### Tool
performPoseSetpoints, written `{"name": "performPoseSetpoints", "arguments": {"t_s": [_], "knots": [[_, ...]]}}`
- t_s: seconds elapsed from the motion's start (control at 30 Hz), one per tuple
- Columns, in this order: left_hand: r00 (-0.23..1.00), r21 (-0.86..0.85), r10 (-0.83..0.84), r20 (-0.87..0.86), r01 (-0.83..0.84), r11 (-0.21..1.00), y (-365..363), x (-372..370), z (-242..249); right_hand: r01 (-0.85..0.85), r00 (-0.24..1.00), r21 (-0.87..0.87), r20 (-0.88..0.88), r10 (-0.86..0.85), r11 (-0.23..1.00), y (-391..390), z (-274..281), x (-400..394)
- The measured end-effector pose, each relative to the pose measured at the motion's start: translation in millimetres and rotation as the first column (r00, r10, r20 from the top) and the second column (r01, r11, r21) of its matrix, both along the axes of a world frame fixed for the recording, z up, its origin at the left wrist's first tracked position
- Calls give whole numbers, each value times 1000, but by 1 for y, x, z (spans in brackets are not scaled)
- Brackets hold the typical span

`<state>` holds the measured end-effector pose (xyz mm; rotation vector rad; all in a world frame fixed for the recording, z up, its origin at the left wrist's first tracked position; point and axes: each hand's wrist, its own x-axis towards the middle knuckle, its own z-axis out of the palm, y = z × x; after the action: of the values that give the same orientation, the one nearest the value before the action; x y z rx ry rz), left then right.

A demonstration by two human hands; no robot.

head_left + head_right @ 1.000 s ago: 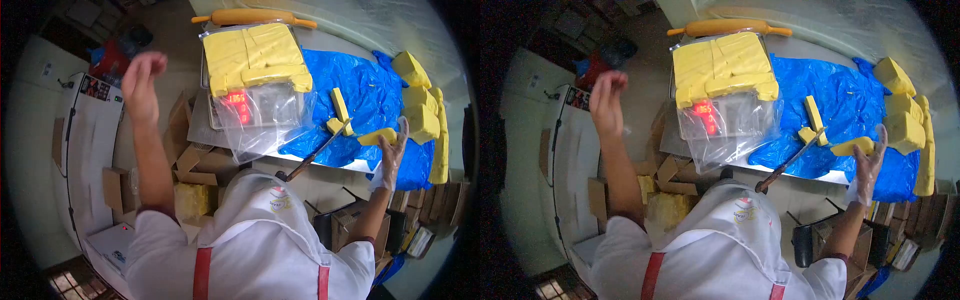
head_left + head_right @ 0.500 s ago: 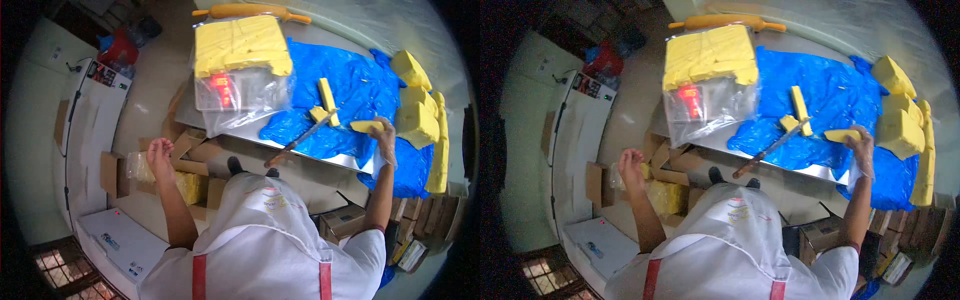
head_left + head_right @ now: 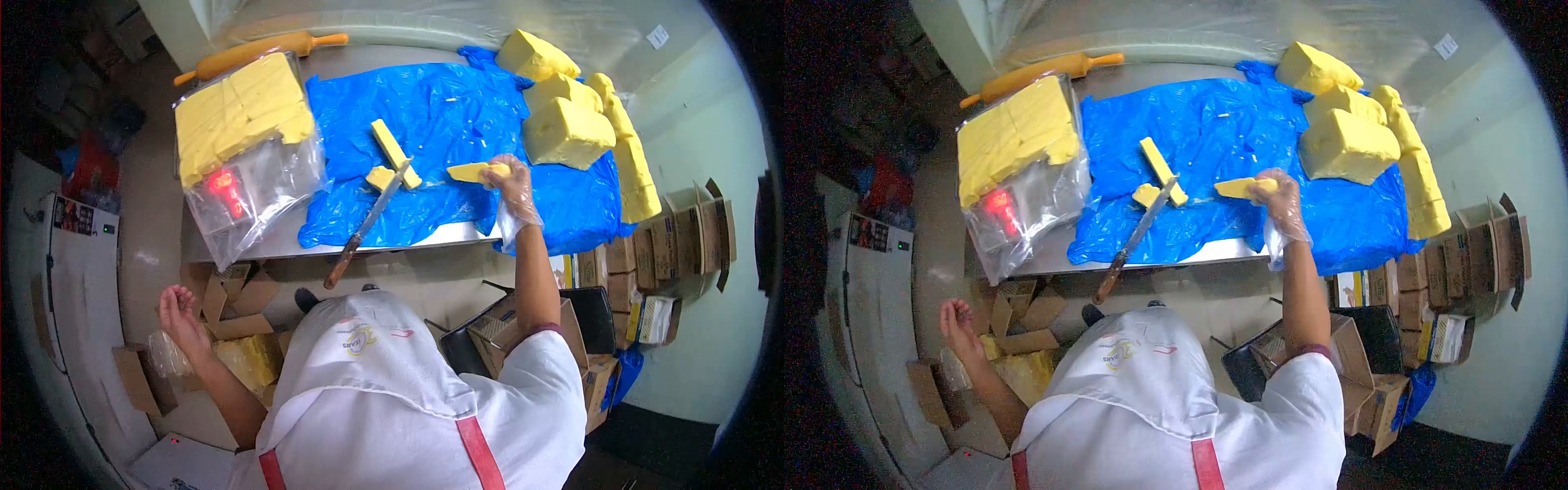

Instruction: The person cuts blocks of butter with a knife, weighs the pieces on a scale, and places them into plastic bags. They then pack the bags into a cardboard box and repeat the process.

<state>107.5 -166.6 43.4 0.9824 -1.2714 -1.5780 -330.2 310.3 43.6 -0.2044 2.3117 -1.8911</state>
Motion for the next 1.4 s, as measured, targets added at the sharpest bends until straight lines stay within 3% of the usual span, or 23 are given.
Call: {"name": "performPoseSetpoints", "arguments": {"t_s": [0.07, 0.17, 0.23, 0.27, 0.37, 0.4, 0.5, 0.63, 0.73, 0.8, 0.87, 0.97, 1.07, 1.17, 1.27, 1.37, 1.4], "knots": [[1000, -11, -16, 1, 16, 1000, 0, -3, 1, 3, 998, 50, -68, 0, 999, -4, 6, 2], [999, -12, -37, -8, 37, 999, 9, -7, 5, 1, 967, -106, -255, -28, 994, 0, 4, -9], [999, -50, -3, 52, 5, 999, 14, -8, 6, 159, 895, -327, -351, -276, 932, -25, -3, -8], [999, -54, -2, 38, 4, 999, 16, -10, 5, 202, 893, -315, -330, -307, 927, -30, -15, -13], [999, -16, -47, 15, 48, 999, 20, -13, 2, -61, 935, -57, -352, 37, 996, -38, -73, -20], [997, 3, -75, 8, 75, 997, 19, -14, 2, -58, 934, 173, -338, 114, 983, -35, -71, -19], [998, -24, -37, 43, 38, 999, 26, -16, 1, 23, 861, 413, -471, 192, 911, -25, -64, -22], [998, 50, 21, 63, -24, 998, 25, -13, -9, 76, 918, 613, -350, 184, 787, -30, -39, -13], [999, 47, -53, 3, 52, 998, 15, -6, -20, 104, 985, 611, -174, 5, 785, -36, -27, -9], [999, 42, -42, 12, 41, 998, 11, -5, -19, -44, 999, 523, 50, 21, 851, -20, -33, -20], [1000, 36, -29, 9, 29, 999, 9, -4, -19, -208, 956, 455, 280, 82, 866, -20, -1, -6], [1000, 34, -24, -1, 24, 999, 7, -2, -20, -170, 940, 378, 340, 34, 910, -36, 80, 44], [1000, 41, -19, 13, 18, 999, 7, -4, -20, 13, 989, -142, 151, 9, 990, -15, 62, 39], [999, 44, -41, 28, 40, 998, 7, -7, -23, 38, 987, -239, -140, -73, 970, -63, 71, 29], [998, 31, -58, 24, 57, 998, 5, -13, -15, -72, 995, -229, -90, 53, 971, -72, 39, -5], [1000, 46, -2, 30, 0, 999, 8, -2, -20, 92, 994, -292, -29, -105, 952, -58, 18, -34], [999, 55, 12, 30, -13, 998, 7, 2, -22, 99, 989, -245, -86, -123, 964, -44, -17, -51]]}}
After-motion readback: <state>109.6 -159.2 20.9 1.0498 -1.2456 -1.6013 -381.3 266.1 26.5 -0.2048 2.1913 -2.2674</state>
